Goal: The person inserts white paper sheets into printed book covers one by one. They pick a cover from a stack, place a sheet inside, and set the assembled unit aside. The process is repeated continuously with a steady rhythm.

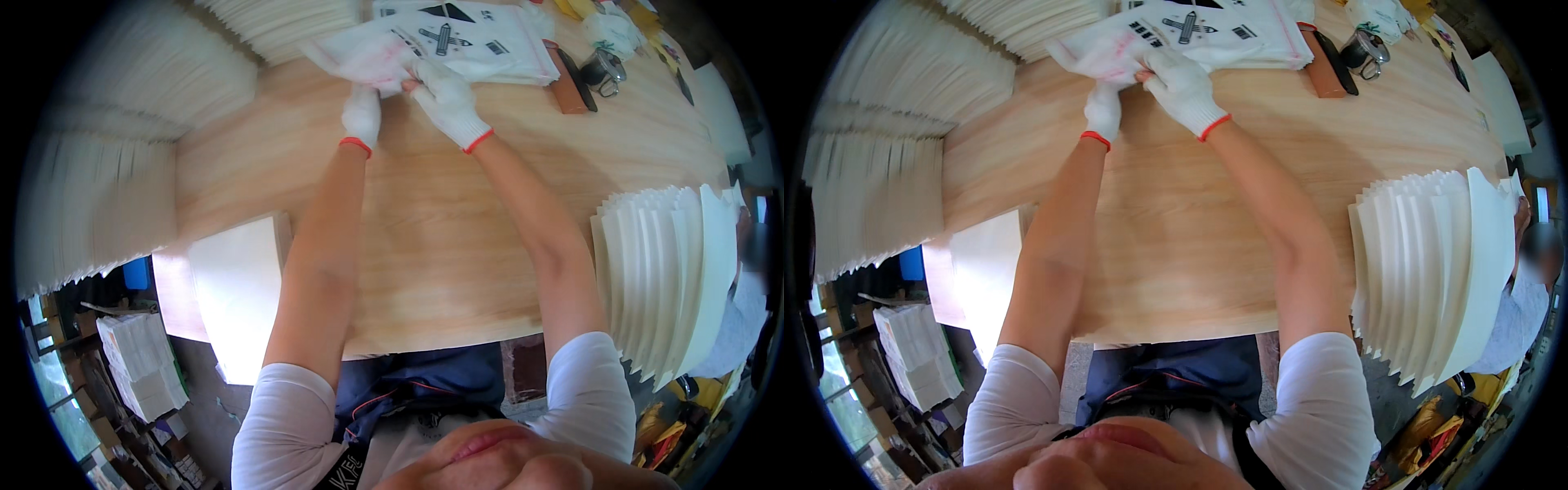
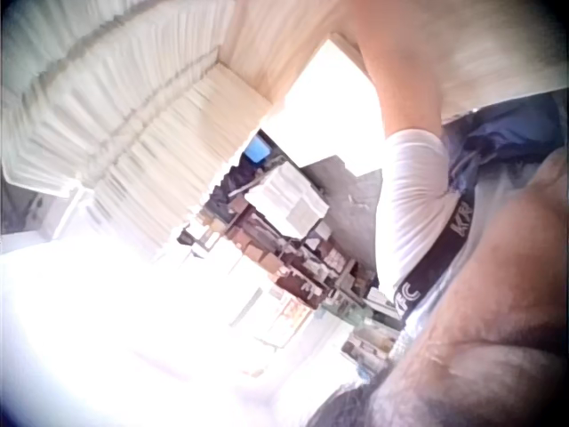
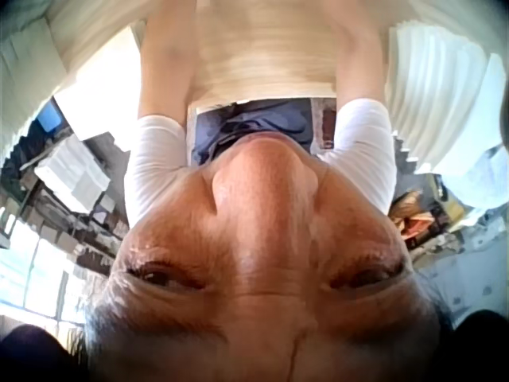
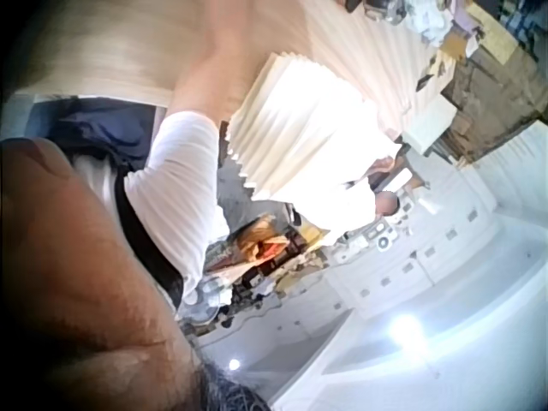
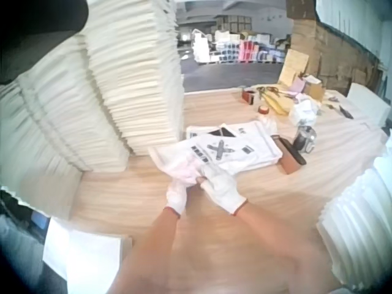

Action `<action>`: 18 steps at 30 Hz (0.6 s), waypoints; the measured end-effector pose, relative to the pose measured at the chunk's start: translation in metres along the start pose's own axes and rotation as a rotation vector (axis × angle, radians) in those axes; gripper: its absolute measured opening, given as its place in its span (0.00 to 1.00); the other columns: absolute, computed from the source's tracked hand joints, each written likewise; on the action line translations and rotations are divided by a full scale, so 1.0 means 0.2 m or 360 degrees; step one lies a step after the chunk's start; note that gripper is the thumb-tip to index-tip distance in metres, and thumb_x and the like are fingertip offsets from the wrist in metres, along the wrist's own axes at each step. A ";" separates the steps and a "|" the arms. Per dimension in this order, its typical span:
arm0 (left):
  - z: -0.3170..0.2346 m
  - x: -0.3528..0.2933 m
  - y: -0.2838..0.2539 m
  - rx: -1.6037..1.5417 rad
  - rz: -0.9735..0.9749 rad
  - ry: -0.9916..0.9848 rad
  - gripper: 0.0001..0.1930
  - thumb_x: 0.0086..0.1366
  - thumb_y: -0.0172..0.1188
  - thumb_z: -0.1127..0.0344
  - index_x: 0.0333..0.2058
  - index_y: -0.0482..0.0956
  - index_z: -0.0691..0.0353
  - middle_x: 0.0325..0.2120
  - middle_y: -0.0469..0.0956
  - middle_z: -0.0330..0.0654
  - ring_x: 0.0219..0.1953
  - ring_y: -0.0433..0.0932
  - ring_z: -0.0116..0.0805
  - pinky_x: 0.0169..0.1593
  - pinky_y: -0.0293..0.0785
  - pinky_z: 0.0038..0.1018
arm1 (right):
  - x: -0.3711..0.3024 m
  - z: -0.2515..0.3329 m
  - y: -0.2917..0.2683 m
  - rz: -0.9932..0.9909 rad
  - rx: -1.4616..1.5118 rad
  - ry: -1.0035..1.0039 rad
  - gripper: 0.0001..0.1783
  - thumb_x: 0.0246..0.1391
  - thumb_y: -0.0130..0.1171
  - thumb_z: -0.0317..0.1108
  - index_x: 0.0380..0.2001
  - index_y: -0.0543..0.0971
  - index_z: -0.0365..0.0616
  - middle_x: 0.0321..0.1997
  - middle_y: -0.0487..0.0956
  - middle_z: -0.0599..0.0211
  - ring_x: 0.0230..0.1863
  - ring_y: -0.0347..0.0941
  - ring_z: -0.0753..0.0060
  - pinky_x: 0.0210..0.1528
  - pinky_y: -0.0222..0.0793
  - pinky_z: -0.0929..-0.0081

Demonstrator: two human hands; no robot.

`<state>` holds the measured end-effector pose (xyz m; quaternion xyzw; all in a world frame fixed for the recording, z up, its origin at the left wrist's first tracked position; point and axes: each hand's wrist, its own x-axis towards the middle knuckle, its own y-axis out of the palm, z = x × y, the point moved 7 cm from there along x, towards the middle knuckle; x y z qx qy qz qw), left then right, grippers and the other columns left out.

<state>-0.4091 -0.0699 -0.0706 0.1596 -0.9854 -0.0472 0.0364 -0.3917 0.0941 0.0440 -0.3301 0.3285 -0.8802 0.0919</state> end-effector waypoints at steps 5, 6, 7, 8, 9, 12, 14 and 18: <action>-0.30 -0.19 0.10 -0.1433 0.0514 -0.0723 0.26 0.66 0.41 0.52 0.57 0.55 0.60 0.55 0.61 0.45 0.51 0.69 0.41 0.54 0.67 0.38 | -0.14 -0.06 -0.06 0.0055 -0.0252 -0.0005 0.09 0.47 0.55 0.35 0.34 0.73 0.49 0.34 0.75 0.65 0.39 0.70 0.59 0.38 0.65 0.62; -0.27 -0.18 0.09 -0.1217 0.0406 -0.0773 0.26 0.65 0.43 0.53 0.57 0.56 0.61 0.54 0.63 0.45 0.49 0.69 0.40 0.51 0.68 0.37 | -0.15 -0.01 -0.06 0.0064 -0.0246 -0.0041 0.09 0.46 0.55 0.35 0.34 0.73 0.49 0.36 0.75 0.66 0.41 0.69 0.59 0.39 0.66 0.62; -0.24 -0.14 0.09 -0.1012 0.0301 -0.0818 0.25 0.65 0.44 0.54 0.56 0.57 0.62 0.52 0.64 0.45 0.48 0.70 0.38 0.49 0.70 0.35 | -0.15 0.02 -0.06 0.0077 -0.0250 -0.0080 0.10 0.46 0.55 0.34 0.34 0.73 0.49 0.38 0.75 0.67 0.43 0.69 0.58 0.41 0.66 0.62; -0.21 -0.11 0.08 -0.0805 0.0200 -0.0859 0.25 0.65 0.45 0.55 0.56 0.58 0.62 0.51 0.66 0.45 0.47 0.70 0.37 0.46 0.72 0.34 | -0.17 0.06 -0.07 0.0047 -0.0361 -0.0203 0.10 0.46 0.56 0.35 0.35 0.73 0.49 0.42 0.74 0.67 0.46 0.68 0.58 0.43 0.65 0.62; -0.21 -0.07 0.08 -0.0665 0.0119 -0.0771 0.24 0.63 0.49 0.55 0.53 0.61 0.64 0.47 0.68 0.44 0.43 0.71 0.36 0.42 0.72 0.33 | -0.20 0.08 -0.08 0.0009 -0.0483 -0.0316 0.11 0.46 0.56 0.35 0.36 0.73 0.50 0.45 0.73 0.66 0.48 0.66 0.58 0.45 0.65 0.62; -0.34 -0.01 -0.06 -0.0099 -0.0060 -0.0532 0.21 0.58 0.57 0.57 0.43 0.70 0.68 0.34 0.74 0.42 0.32 0.73 0.32 0.30 0.70 0.30 | -0.28 0.25 -0.21 -0.0210 -0.0535 -0.0308 0.16 0.45 0.57 0.36 0.40 0.73 0.51 0.53 0.69 0.64 0.54 0.63 0.56 0.51 0.62 0.61; -0.64 -0.03 -0.04 0.0438 0.0020 -0.0416 0.17 0.55 0.61 0.59 0.34 0.75 0.70 0.24 0.74 0.39 0.24 0.71 0.29 0.24 0.66 0.29 | -0.45 0.33 -0.34 -0.0325 -0.0402 -0.0030 0.20 0.45 0.58 0.36 0.45 0.72 0.51 0.54 0.68 0.60 0.56 0.62 0.56 0.53 0.61 0.61; -1.21 -0.03 -0.17 0.0633 0.0110 0.0073 0.17 0.53 0.62 0.58 0.28 0.76 0.72 0.17 0.72 0.39 0.21 0.70 0.31 0.23 0.63 0.30 | -0.93 0.47 -0.42 -0.0183 0.0222 0.0484 0.21 0.48 0.57 0.35 0.47 0.72 0.49 0.52 0.71 0.60 0.53 0.65 0.56 0.52 0.64 0.65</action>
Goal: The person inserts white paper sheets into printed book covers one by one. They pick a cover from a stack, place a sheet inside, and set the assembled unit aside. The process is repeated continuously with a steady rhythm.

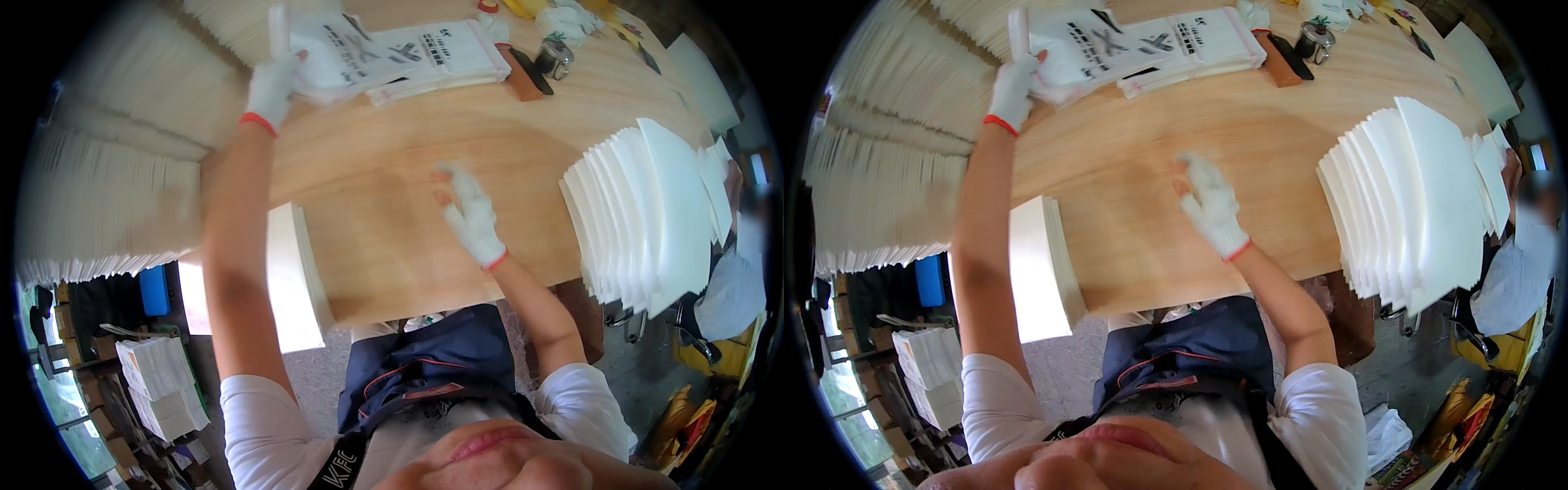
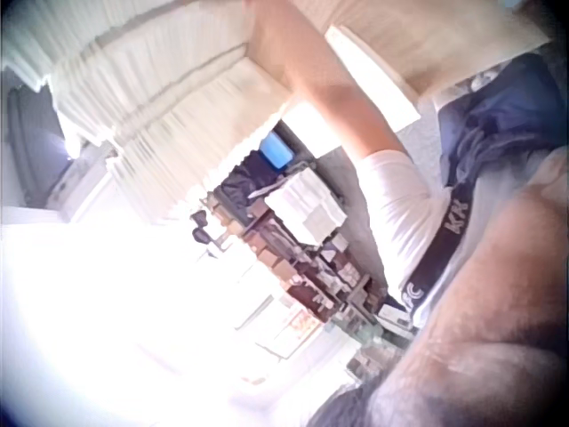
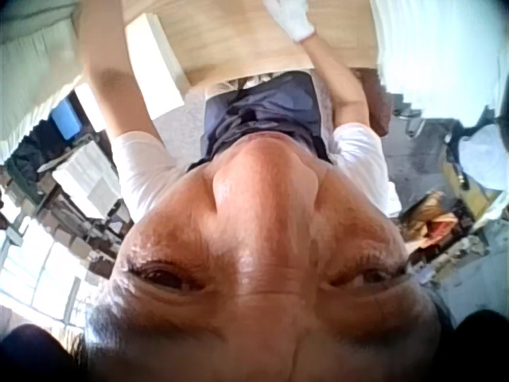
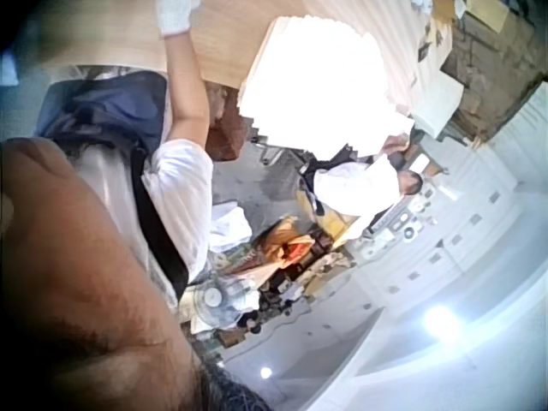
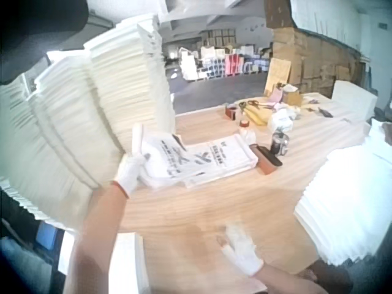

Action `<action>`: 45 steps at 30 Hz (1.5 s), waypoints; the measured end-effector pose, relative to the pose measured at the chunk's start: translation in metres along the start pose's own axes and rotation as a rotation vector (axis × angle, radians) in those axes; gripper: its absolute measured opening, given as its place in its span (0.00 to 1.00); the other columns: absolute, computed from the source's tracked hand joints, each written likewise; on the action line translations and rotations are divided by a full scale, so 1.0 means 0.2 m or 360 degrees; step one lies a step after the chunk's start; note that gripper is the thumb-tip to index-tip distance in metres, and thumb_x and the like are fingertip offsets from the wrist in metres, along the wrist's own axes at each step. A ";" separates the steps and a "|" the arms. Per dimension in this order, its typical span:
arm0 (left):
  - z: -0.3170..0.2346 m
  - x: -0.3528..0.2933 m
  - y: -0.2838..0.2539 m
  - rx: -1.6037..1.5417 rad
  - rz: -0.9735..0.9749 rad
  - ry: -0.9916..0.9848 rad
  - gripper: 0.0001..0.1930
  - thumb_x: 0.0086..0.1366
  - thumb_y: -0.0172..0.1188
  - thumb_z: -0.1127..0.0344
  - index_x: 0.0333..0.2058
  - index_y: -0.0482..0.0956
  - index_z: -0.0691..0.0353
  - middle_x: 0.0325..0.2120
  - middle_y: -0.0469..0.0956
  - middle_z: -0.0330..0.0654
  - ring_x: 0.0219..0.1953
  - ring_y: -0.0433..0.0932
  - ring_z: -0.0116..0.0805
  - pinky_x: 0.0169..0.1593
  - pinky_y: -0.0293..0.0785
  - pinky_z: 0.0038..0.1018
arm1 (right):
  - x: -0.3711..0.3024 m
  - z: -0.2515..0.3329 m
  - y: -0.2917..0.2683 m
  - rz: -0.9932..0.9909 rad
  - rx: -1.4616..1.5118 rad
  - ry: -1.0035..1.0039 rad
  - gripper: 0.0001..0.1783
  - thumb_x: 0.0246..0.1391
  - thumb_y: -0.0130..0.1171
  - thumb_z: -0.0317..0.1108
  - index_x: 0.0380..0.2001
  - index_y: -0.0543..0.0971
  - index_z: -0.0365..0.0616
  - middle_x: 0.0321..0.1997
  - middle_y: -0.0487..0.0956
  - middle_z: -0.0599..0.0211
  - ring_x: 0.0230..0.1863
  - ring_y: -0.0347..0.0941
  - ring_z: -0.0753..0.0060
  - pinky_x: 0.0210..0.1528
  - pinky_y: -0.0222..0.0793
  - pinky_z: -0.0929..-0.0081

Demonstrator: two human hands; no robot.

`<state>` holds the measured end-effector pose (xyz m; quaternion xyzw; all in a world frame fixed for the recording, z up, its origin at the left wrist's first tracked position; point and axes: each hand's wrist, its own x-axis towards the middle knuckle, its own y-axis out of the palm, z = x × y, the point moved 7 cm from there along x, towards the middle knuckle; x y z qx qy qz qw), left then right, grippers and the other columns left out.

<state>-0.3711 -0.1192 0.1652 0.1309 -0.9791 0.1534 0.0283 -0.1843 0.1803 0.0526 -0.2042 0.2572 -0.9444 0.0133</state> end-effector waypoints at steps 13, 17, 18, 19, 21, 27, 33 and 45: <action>0.40 -1.52 0.75 0.1802 0.0326 0.0666 0.21 0.64 0.41 0.63 0.54 0.63 0.65 0.48 0.66 0.55 0.50 0.66 0.54 0.51 0.63 0.45 | -1.01 0.17 -0.36 0.0512 0.0338 0.0649 0.11 0.55 0.51 0.34 0.38 0.78 0.42 0.35 0.78 0.62 0.35 0.74 0.75 0.36 0.69 0.77; 0.50 -1.73 0.90 0.1938 0.0743 0.0815 0.21 0.62 0.41 0.65 0.54 0.62 0.62 0.50 0.66 0.50 0.52 0.66 0.47 0.46 0.70 0.42 | -1.07 0.23 -0.59 0.0195 0.0692 0.0524 0.12 0.58 0.47 0.30 0.40 0.76 0.36 0.41 0.77 0.65 0.46 0.70 0.79 0.49 0.63 0.81; 0.49 -1.73 0.92 0.1954 0.0748 0.0848 0.21 0.63 0.39 0.64 0.54 0.62 0.61 0.51 0.65 0.48 0.54 0.65 0.44 0.45 0.70 0.40 | -1.08 0.25 -0.66 0.0151 0.0625 0.0556 0.12 0.58 0.47 0.31 0.39 0.76 0.35 0.39 0.78 0.66 0.42 0.71 0.81 0.45 0.65 0.83; 0.54 -1.70 0.93 0.1946 0.0772 0.0770 0.22 0.61 0.43 0.64 0.55 0.62 0.58 0.53 0.64 0.46 0.55 0.65 0.42 0.45 0.71 0.39 | -1.09 0.24 -0.73 0.0078 0.0586 0.0608 0.13 0.59 0.47 0.33 0.39 0.76 0.35 0.36 0.78 0.67 0.37 0.71 0.83 0.40 0.65 0.84; 0.60 -1.69 0.88 0.1874 0.0745 0.0769 0.23 0.59 0.47 0.64 0.55 0.62 0.55 0.55 0.62 0.44 0.56 0.64 0.42 0.46 0.70 0.39 | -1.07 0.22 -0.92 -0.0220 0.0540 0.0680 0.13 0.59 0.48 0.36 0.39 0.76 0.37 0.30 0.78 0.69 0.26 0.68 0.87 0.29 0.64 0.87; 0.39 -1.83 0.77 0.1777 0.0726 0.1045 0.29 0.51 0.57 0.57 0.53 0.64 0.56 0.54 0.62 0.46 0.57 0.61 0.46 0.52 0.65 0.41 | -0.95 0.12 -1.62 -0.0923 0.0698 0.0936 0.13 0.60 0.44 0.37 0.41 0.74 0.43 0.22 0.75 0.68 0.14 0.62 0.84 0.14 0.58 0.87; 0.47 -1.76 0.59 0.1860 0.0856 0.0457 0.22 0.52 0.58 0.57 0.46 0.69 0.57 0.48 0.68 0.45 0.51 0.67 0.47 0.47 0.70 0.39 | -0.87 -0.22 -1.74 -0.0733 0.1229 0.1216 0.16 0.60 0.42 0.35 0.50 0.67 0.46 0.34 0.78 0.58 0.23 0.71 0.74 0.21 0.68 0.82; 0.57 -1.63 0.45 0.1761 0.0620 0.0600 0.18 0.49 0.56 0.68 0.42 0.72 0.50 0.43 0.71 0.41 0.44 0.72 0.45 0.42 0.73 0.39 | -0.87 -0.27 -1.86 -0.0933 0.1281 0.1152 0.16 0.55 0.53 0.36 0.46 0.72 0.45 0.34 0.75 0.68 0.18 0.61 0.87 0.16 0.57 0.90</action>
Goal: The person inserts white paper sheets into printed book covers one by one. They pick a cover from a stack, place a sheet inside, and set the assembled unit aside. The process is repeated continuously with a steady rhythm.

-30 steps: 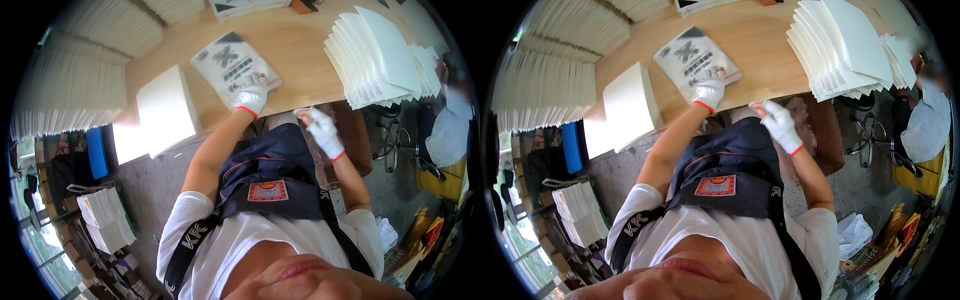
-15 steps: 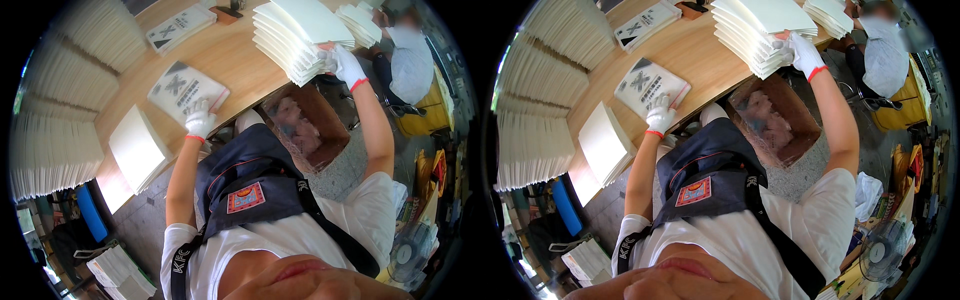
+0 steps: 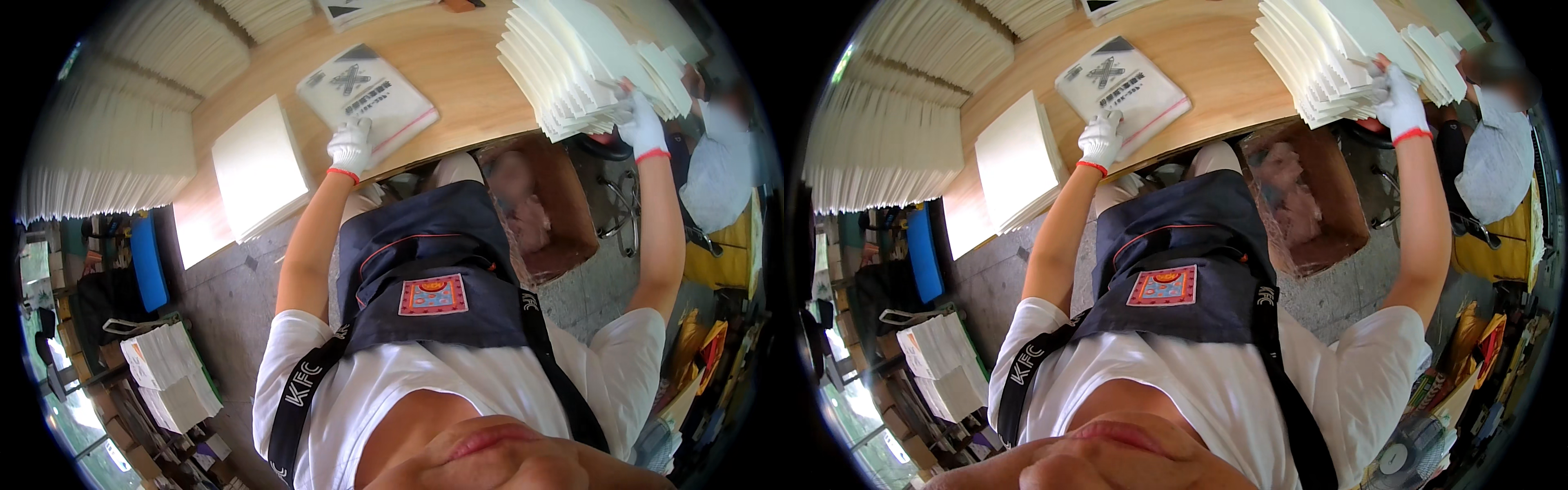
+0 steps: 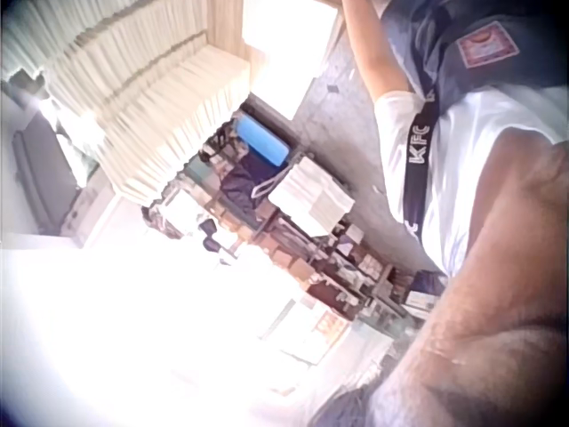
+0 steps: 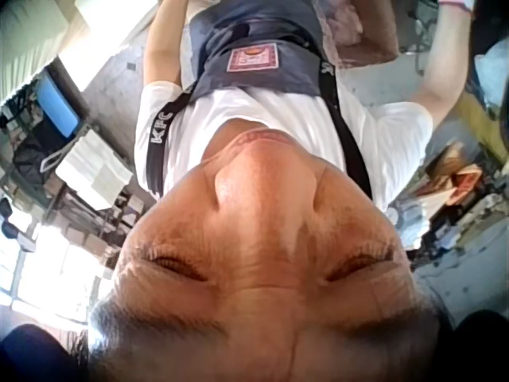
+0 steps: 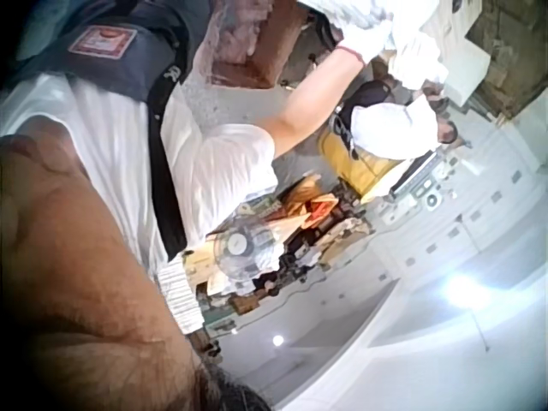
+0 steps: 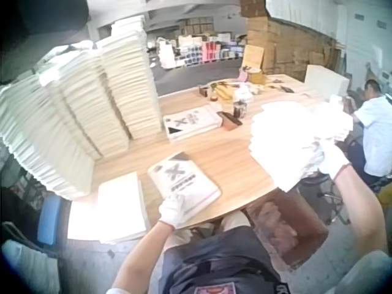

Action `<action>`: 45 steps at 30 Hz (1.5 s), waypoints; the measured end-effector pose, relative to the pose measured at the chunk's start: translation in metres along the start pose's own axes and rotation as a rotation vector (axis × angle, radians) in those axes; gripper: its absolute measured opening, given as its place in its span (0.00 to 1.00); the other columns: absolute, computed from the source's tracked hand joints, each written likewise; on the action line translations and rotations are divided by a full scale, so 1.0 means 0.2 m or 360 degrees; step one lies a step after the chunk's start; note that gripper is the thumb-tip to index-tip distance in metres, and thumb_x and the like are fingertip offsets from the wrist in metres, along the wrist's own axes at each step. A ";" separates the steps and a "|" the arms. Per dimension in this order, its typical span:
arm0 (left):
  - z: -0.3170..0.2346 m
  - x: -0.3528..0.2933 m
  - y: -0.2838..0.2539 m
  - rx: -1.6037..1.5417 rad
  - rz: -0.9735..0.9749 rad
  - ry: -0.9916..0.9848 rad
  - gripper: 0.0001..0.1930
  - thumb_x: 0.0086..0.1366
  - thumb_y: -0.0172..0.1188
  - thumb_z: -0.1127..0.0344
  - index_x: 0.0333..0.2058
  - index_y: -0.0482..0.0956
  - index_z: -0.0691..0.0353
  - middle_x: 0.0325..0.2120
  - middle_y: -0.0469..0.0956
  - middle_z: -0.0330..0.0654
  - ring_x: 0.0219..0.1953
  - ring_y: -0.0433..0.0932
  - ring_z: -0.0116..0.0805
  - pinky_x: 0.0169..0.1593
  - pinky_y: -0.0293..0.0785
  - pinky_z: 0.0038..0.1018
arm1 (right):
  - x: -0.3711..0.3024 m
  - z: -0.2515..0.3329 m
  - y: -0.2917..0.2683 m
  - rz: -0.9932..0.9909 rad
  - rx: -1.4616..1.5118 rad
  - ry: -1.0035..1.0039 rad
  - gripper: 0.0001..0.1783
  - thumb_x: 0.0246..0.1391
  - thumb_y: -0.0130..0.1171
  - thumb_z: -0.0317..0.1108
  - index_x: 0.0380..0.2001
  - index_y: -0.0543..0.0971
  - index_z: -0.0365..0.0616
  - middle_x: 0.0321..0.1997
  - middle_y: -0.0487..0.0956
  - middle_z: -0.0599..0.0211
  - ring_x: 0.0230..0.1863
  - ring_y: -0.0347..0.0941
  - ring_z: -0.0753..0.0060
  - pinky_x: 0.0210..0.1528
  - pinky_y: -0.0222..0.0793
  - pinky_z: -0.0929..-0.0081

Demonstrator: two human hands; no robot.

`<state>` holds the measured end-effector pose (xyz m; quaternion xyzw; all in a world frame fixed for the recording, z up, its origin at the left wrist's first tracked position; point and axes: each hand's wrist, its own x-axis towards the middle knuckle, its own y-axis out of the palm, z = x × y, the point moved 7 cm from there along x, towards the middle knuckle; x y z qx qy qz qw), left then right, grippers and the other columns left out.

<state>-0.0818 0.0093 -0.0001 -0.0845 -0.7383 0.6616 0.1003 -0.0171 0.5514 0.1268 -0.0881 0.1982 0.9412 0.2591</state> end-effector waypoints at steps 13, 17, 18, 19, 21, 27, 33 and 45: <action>0.13 -0.16 -0.03 -0.0392 -0.0333 -0.0242 0.10 0.48 0.56 0.68 0.33 0.76 0.53 0.35 0.75 0.40 0.41 0.72 0.42 0.40 0.72 0.37 | -0.39 -0.03 0.01 0.0183 0.0450 -0.0151 0.06 0.58 0.45 0.29 0.38 0.68 0.41 0.20 0.68 0.72 0.13 0.55 0.84 0.10 0.51 0.88; 0.16 -0.20 -0.02 -0.0467 -0.0473 -0.0180 0.10 0.47 0.56 0.69 0.31 0.76 0.54 0.33 0.75 0.40 0.41 0.72 0.42 0.41 0.71 0.36 | -0.72 -0.15 0.31 0.0161 -0.0216 -0.0251 0.19 0.54 0.46 0.26 0.50 0.63 0.37 0.36 0.71 0.64 0.30 0.64 0.78 0.28 0.61 0.83; 0.17 -0.20 -0.01 -0.0471 -0.0484 -0.0187 0.10 0.46 0.56 0.69 0.31 0.76 0.53 0.34 0.75 0.40 0.41 0.71 0.42 0.41 0.71 0.36 | -0.78 -0.26 0.39 0.0290 -0.0288 -0.0166 0.24 0.52 0.46 0.24 0.54 0.60 0.36 0.43 0.71 0.62 0.39 0.67 0.75 0.37 0.65 0.82; 0.17 -0.19 0.00 -0.0479 -0.0492 -0.0187 0.11 0.45 0.56 0.69 0.31 0.76 0.53 0.34 0.74 0.39 0.41 0.71 0.41 0.41 0.71 0.36 | -0.82 -0.37 0.44 0.0406 -0.0282 -0.0052 0.29 0.50 0.46 0.23 0.58 0.57 0.34 0.49 0.71 0.59 0.47 0.71 0.72 0.46 0.70 0.80; 0.16 -0.17 0.00 -0.0473 -0.0494 -0.0195 0.10 0.45 0.56 0.69 0.30 0.76 0.53 0.34 0.74 0.39 0.41 0.71 0.41 0.41 0.71 0.36 | -0.73 -0.75 0.39 0.0633 -0.0183 0.0439 0.29 0.42 0.48 0.24 0.52 0.63 0.33 0.45 0.73 0.59 0.40 0.74 0.73 0.35 0.74 0.84; 0.15 -0.19 -0.05 -0.0465 -0.0612 -0.0137 0.07 0.50 0.56 0.69 0.30 0.76 0.55 0.32 0.75 0.40 0.39 0.73 0.42 0.40 0.71 0.36 | -0.69 -1.30 0.48 0.0728 0.0366 0.0827 0.24 0.47 0.48 0.24 0.51 0.65 0.34 0.47 0.73 0.55 0.49 0.71 0.62 0.53 0.67 0.69; 0.15 -0.14 -0.10 -0.0911 -0.0593 -0.0073 0.07 0.53 0.51 0.75 0.31 0.75 0.58 0.31 0.74 0.42 0.31 0.74 0.41 0.35 0.71 0.30 | -0.75 -1.50 0.43 0.0492 0.0747 0.1101 0.09 0.52 0.48 0.26 0.38 0.72 0.45 0.32 0.76 0.66 0.19 0.72 0.77 0.10 0.63 0.84; -0.07 -0.37 -0.04 -0.2172 -0.1089 -0.0343 0.31 0.57 0.55 0.77 0.58 0.54 0.57 0.40 0.71 0.43 0.36 0.74 0.31 0.42 0.71 0.25 | -1.05 -1.34 0.71 0.0424 0.0714 0.0870 0.09 0.56 0.49 0.28 0.41 0.68 0.44 0.32 0.73 0.68 0.22 0.67 0.80 0.18 0.63 0.85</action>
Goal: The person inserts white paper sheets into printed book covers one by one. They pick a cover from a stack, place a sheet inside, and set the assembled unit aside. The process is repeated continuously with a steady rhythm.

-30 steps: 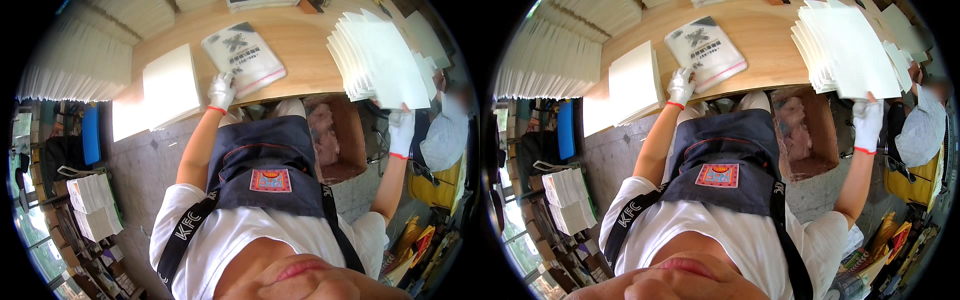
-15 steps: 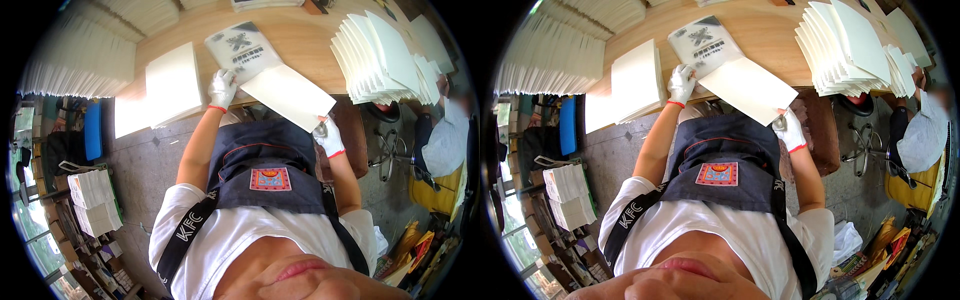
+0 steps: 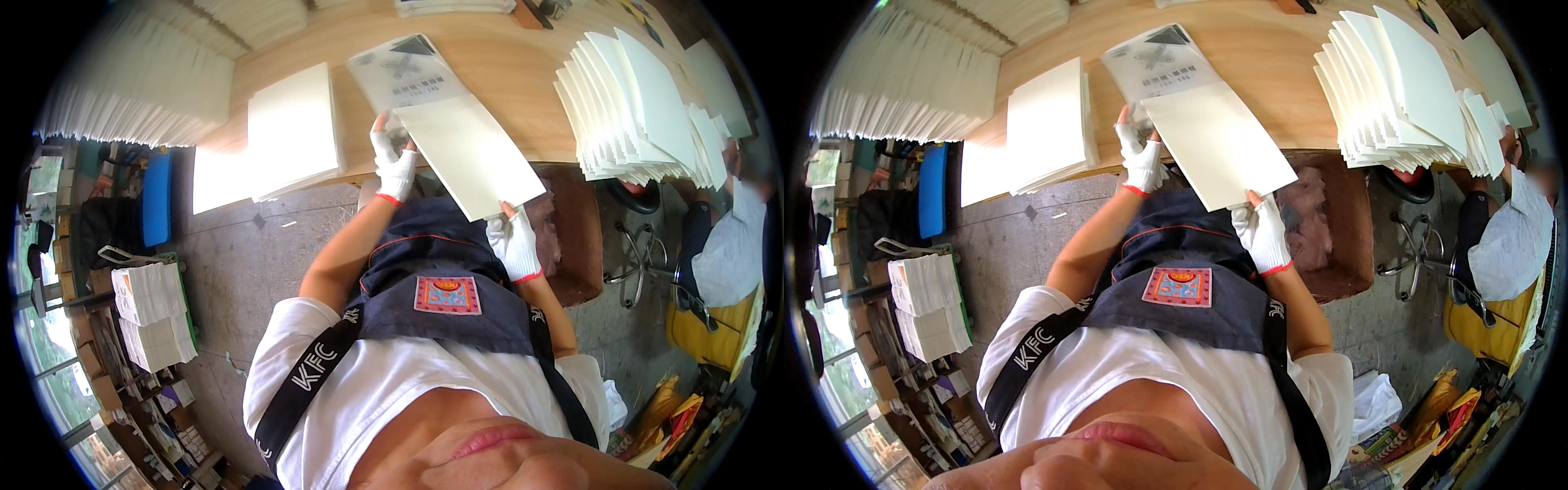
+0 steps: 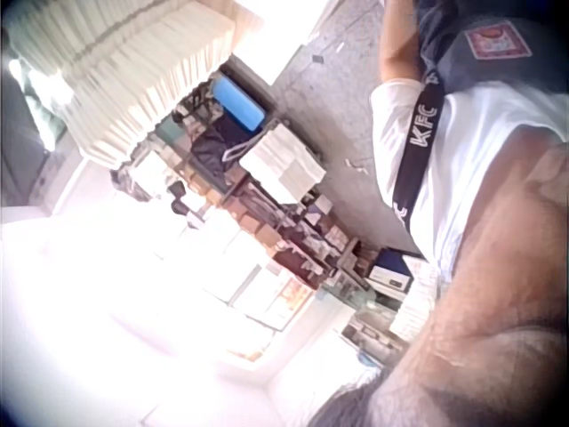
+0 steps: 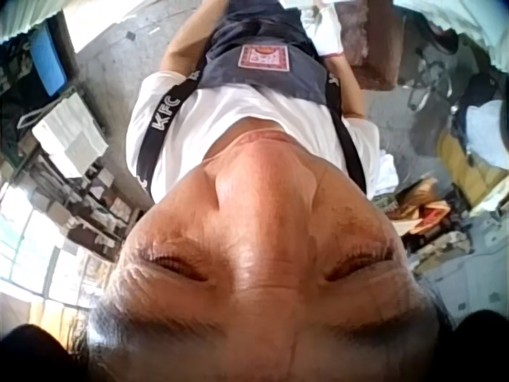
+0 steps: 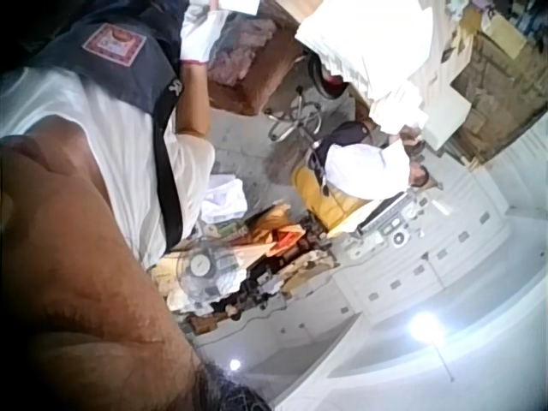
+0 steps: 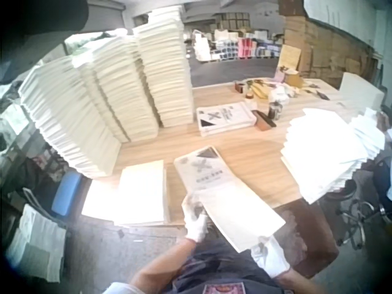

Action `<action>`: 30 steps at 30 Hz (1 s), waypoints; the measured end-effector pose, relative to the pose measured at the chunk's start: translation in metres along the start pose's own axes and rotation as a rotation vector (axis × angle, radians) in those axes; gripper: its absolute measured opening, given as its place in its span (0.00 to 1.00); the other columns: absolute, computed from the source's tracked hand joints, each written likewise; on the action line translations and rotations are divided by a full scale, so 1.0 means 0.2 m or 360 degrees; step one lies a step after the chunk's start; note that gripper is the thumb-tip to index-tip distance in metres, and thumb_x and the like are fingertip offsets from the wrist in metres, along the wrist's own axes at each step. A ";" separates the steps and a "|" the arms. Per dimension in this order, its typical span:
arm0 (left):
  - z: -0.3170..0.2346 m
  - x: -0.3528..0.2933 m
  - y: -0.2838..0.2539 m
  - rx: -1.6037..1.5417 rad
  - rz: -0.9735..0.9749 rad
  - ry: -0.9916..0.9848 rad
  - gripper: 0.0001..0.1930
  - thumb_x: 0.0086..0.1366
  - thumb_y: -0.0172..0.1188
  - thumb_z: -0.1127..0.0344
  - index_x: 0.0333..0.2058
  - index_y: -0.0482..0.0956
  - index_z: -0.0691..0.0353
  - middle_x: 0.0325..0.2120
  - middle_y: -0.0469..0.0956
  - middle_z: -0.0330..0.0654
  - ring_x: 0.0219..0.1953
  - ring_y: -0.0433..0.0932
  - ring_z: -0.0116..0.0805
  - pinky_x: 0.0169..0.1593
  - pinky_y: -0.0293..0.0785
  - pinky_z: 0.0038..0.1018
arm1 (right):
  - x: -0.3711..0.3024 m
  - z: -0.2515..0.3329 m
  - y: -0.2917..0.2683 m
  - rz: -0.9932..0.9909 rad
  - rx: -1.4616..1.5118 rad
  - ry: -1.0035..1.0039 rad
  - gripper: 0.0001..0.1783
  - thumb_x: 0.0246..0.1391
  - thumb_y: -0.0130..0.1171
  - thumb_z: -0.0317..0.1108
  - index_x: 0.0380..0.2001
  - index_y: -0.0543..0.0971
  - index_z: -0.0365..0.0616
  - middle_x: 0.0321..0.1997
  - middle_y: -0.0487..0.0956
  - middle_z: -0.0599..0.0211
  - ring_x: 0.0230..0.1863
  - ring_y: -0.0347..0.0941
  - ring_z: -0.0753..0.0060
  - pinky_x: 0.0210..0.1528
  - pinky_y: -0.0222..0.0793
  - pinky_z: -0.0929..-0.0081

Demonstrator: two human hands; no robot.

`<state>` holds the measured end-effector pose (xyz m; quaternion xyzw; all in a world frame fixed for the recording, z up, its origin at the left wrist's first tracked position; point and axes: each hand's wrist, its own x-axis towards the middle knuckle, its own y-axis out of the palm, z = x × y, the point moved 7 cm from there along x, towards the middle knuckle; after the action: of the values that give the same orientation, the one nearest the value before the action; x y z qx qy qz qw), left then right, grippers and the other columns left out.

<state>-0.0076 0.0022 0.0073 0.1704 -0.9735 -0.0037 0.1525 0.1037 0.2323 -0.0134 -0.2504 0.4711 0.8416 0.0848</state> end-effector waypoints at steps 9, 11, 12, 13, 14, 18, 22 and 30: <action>0.49 -0.36 0.43 -0.0848 0.0847 -0.0834 0.20 0.63 0.51 0.62 0.52 0.64 0.60 0.47 0.71 0.45 0.47 0.71 0.38 0.45 0.74 0.33 | -0.14 -0.04 0.07 0.0323 -0.0370 0.0011 0.11 0.60 0.46 0.31 0.45 0.68 0.44 0.33 0.73 0.66 0.24 0.70 0.78 0.22 0.65 0.85; 0.49 -0.48 0.42 -0.0328 0.1124 -0.0473 0.19 0.63 0.52 0.62 0.51 0.66 0.60 0.46 0.71 0.45 0.47 0.72 0.37 0.44 0.74 0.33 | -0.12 -0.09 -0.03 0.0085 -0.0396 0.0101 0.11 0.60 0.46 0.32 0.45 0.68 0.42 0.35 0.74 0.62 0.29 0.74 0.71 0.26 0.72 0.80; 0.49 -0.55 0.40 -0.0075 0.1225 -0.0263 0.19 0.63 0.52 0.62 0.51 0.67 0.60 0.46 0.72 0.45 0.46 0.72 0.37 0.44 0.74 0.33 | -0.11 -0.14 -0.10 -0.0040 -0.0405 0.0144 0.11 0.60 0.46 0.32 0.45 0.68 0.41 0.36 0.75 0.60 0.31 0.75 0.68 0.28 0.75 0.78; 0.49 -0.60 0.38 0.0089 0.1255 -0.0138 0.18 0.62 0.53 0.61 0.50 0.68 0.60 0.45 0.72 0.45 0.46 0.72 0.36 0.44 0.74 0.33 | -0.07 -0.19 -0.14 0.0001 -0.0344 0.0232 0.12 0.60 0.47 0.32 0.45 0.68 0.41 0.39 0.75 0.57 0.37 0.76 0.63 0.35 0.79 0.70; 0.51 -0.64 0.35 0.0192 0.1229 -0.0092 0.18 0.62 0.53 0.61 0.49 0.69 0.60 0.45 0.73 0.45 0.46 0.72 0.36 0.44 0.74 0.33 | -0.03 -0.24 -0.19 -0.0055 -0.0330 0.0256 0.11 0.59 0.47 0.31 0.45 0.68 0.41 0.39 0.75 0.59 0.36 0.76 0.64 0.35 0.78 0.71; 0.67 -0.70 0.20 -0.0796 -0.0018 -0.1157 0.17 0.60 0.55 0.61 0.45 0.73 0.64 0.41 0.75 0.45 0.44 0.73 0.33 0.43 0.73 0.30 | 0.31 -0.37 -0.14 -0.0078 -0.0179 0.0127 0.11 0.60 0.45 0.30 0.45 0.67 0.39 0.43 0.71 0.60 0.44 0.72 0.62 0.46 0.76 0.61; 0.71 -0.63 0.15 -0.0372 0.0158 -0.1434 0.10 0.62 0.45 0.69 0.41 0.71 0.61 0.33 0.76 0.43 0.32 0.77 0.34 0.36 0.77 0.29 | 0.58 -0.34 0.04 -0.0052 0.0129 0.0120 0.20 0.63 0.37 0.33 0.55 0.58 0.36 0.52 0.65 0.52 0.49 0.69 0.54 0.53 0.70 0.60; 0.36 -0.48 -0.16 -0.0404 0.0342 -0.1547 0.15 0.62 0.54 0.61 0.43 0.71 0.65 0.37 0.76 0.44 0.35 0.78 0.35 0.37 0.76 0.29 | 0.34 -0.22 0.28 0.0462 -0.2172 -0.0151 0.12 0.56 0.50 0.33 0.43 0.73 0.45 0.20 0.76 0.68 0.18 0.71 0.78 0.20 0.64 0.78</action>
<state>0.0676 0.0011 -0.0920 0.0281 -0.9358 -0.1851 -0.2987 0.0386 0.1587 -0.0236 -0.1452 -0.1383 0.9622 -0.1843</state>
